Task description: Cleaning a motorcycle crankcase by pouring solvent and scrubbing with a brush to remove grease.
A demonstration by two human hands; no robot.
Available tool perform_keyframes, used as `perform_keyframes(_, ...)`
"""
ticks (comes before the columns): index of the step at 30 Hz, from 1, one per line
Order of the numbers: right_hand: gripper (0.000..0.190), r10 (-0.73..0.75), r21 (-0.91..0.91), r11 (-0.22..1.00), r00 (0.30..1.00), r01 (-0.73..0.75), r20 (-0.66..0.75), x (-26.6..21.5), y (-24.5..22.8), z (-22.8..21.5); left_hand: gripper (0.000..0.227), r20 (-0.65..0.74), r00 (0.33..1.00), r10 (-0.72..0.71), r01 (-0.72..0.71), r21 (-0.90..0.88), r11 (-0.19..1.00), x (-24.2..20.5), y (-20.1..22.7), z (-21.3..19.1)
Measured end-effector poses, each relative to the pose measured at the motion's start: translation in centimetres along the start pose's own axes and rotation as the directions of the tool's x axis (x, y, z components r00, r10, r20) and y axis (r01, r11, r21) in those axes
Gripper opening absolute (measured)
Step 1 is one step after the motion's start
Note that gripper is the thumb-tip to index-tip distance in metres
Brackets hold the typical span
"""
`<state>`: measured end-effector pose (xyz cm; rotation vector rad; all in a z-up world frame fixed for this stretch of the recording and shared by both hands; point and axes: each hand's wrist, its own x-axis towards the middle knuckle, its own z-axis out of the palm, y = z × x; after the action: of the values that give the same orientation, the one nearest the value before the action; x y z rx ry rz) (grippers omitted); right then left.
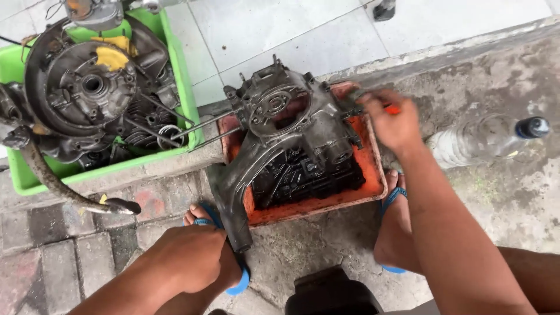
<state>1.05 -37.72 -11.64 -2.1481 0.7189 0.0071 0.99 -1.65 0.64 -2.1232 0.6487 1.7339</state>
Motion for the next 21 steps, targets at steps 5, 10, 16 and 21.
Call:
perform_keyframes(5, 0.023, 0.203, 0.128, 0.97, 0.979, -0.205, 0.034, -0.2, -1.6, -0.3, 0.024, -0.009, 1.0, 0.02, -0.02, -0.023, 1.0, 0.2, -0.2, 0.2)
perform_keyframes(10, 0.02, 0.165, 0.271, 0.942, 0.976, -0.199, 0.143, -0.6, 0.0, 0.2, 0.026, 0.008, 1.0, 0.019, -0.019, -0.001, 1.0, 0.3, 0.0, 0.2)
perform_keyframes(16, 0.021, 0.254, 0.278, 0.918, 0.958, -0.283, 0.134, -3.1, -1.0, -0.1, 0.034, 0.005, 1.0, 0.017, -0.017, -0.041, 0.999, 0.2, 0.0, 0.1)
perform_keyframes(21, 0.022, 0.118, 0.313, 0.941, 0.991, -0.13, 0.057, -2.7, 4.2, 2.1, 0.035, -0.014, 1.0, 0.019, -0.02, -0.039, 0.999, -0.4, 0.6, 0.2)
